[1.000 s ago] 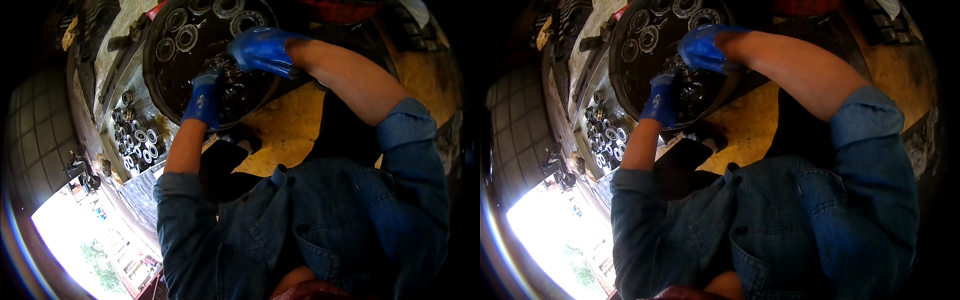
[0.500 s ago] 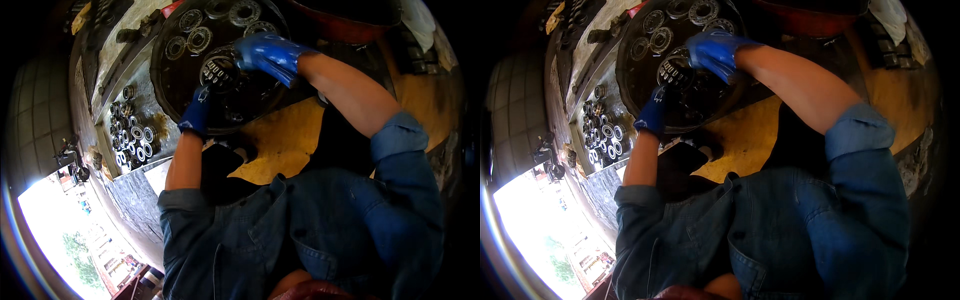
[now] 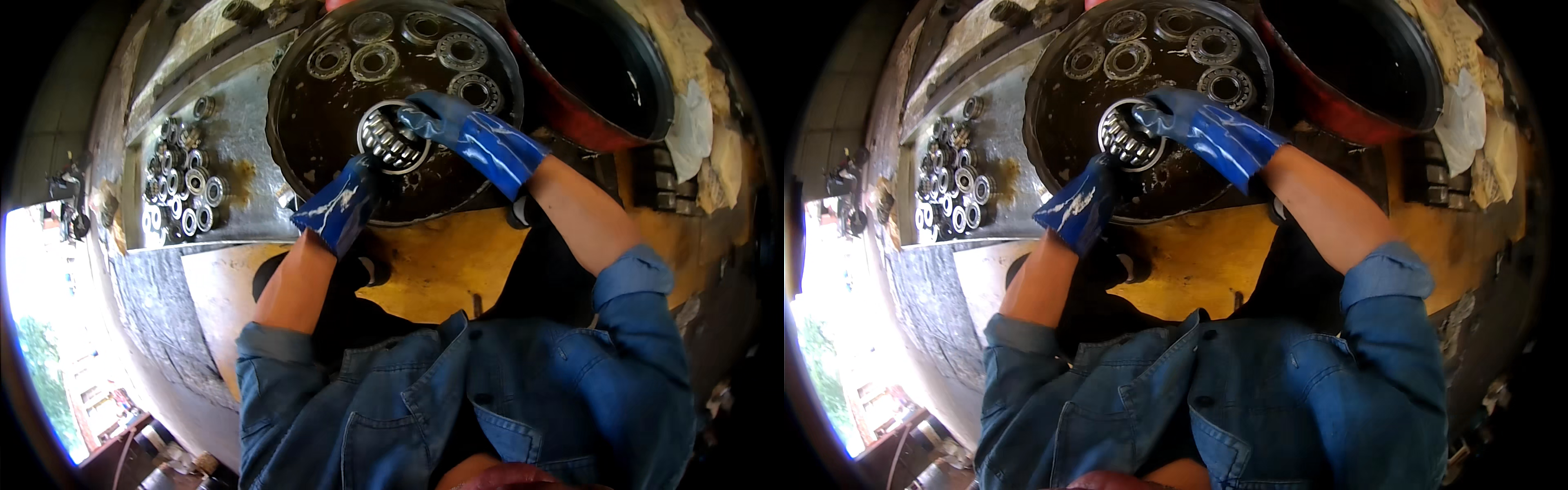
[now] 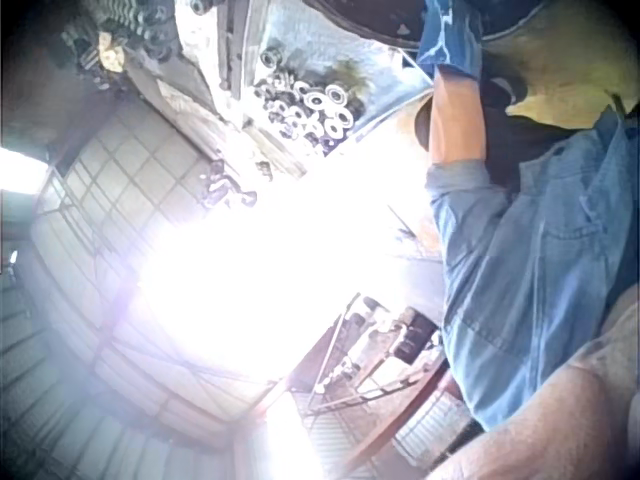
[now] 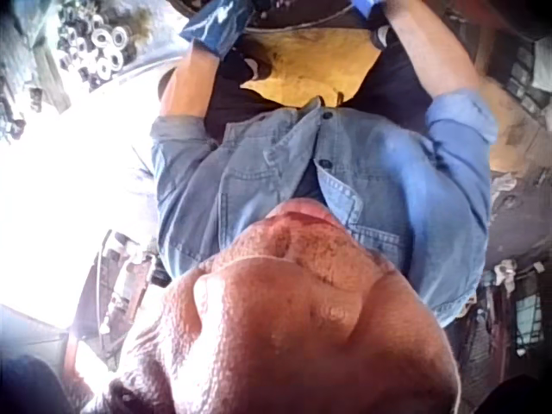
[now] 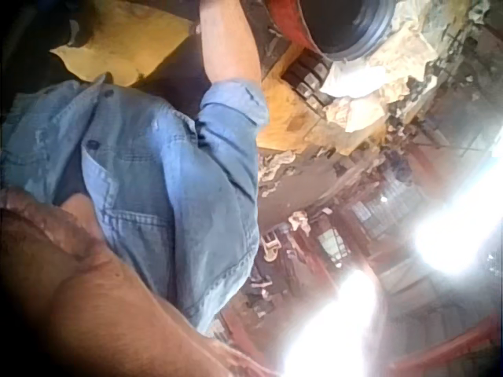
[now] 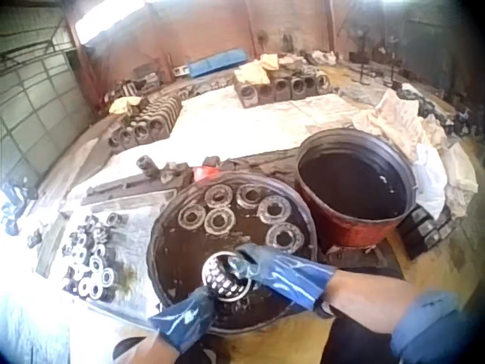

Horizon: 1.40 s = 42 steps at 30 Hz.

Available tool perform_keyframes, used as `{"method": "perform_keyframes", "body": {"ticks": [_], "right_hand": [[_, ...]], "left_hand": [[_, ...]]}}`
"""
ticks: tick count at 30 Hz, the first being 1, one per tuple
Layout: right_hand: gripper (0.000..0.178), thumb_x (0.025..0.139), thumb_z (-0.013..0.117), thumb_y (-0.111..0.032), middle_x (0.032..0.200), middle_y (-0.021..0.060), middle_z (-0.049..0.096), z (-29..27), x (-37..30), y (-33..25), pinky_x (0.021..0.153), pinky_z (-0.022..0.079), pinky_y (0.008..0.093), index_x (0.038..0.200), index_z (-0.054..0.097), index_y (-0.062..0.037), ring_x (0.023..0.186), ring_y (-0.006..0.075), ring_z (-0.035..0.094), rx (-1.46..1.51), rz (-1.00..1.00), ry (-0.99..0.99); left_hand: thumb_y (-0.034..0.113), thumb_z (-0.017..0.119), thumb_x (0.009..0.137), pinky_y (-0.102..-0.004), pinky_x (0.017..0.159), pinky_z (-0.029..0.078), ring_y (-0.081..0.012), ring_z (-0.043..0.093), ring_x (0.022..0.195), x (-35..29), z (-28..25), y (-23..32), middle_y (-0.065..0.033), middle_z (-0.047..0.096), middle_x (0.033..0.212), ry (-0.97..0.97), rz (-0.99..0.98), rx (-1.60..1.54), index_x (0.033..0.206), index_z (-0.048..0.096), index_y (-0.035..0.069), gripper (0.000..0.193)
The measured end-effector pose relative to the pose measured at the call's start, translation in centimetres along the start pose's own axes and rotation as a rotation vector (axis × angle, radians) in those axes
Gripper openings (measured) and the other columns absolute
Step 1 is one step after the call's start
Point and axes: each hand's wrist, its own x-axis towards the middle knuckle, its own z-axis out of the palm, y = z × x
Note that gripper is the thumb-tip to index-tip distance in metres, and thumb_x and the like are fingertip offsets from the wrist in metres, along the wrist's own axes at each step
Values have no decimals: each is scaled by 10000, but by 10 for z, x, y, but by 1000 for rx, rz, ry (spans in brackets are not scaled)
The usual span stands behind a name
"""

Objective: The person scrubs metal ball bearings with a brush in a bucket of dark liquid, rinses them in a second bucket, and places them on a metal tray. They repeat this process for several bearings, occasionally using a spray bottle to apply liquid to the parts.

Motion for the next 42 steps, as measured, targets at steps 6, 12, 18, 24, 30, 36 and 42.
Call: {"method": "perform_keyframes", "body": {"ticks": [6,12,18,24,30,36,42], "right_hand": [[624,964,588,-513,1211,211,677,-4,-2,18,976,513,417,1380,533,-52,1128,338,664,-35,-13,-22],[475,1015,553,-419,1079,139,707,7,2,-16,913,528,363,1306,571,-44,1000,316,681,-220,89,20],[335,1000,541,-287,1097,157,684,8,-7,7,866,528,366,1221,627,-50,998,287,662,12,-190,-14],[405,914,607,-420,955,210,719,-3,-30,-31,775,540,462,1109,689,-75,872,397,688,-124,135,62],[390,878,632,-361,978,217,718,17,-14,-2,796,526,495,1135,673,-70,908,414,680,-110,107,162],[390,923,597,-373,962,248,699,9,-17,-28,769,508,494,1054,670,-13,890,424,667,-91,142,160],[393,948,590,-340,825,281,654,4,-32,-2,642,496,469,948,688,40,739,415,667,62,24,287]], "left_hand": [[176,469,1019,-298,624,528,-163,631,685,9,14,26,-84,677,844,29,-124,-227,1116,652,13,263],[207,521,992,-293,548,496,-154,618,644,16,11,17,-76,672,794,154,-233,-422,1112,653,15,263],[259,593,980,-279,580,447,-98,599,744,4,-1,19,-18,684,891,14,-75,-74,1135,673,70,257],[244,461,1015,-381,712,507,-245,628,901,27,-25,-27,-144,672,1048,-104,-284,497,1177,628,26,319],[568,476,1012,-253,609,356,-74,353,737,65,-70,-109,83,478,842,-124,-396,-508,941,622,233,372],[458,494,1025,-280,627,385,-107,423,737,48,-37,-38,31,507,850,-31,-264,-337,1065,602,202,281],[431,481,1030,-324,701,421,-156,474,825,56,-7,-18,-21,540,949,-66,-240,-367,1133,591,160,310]]}}
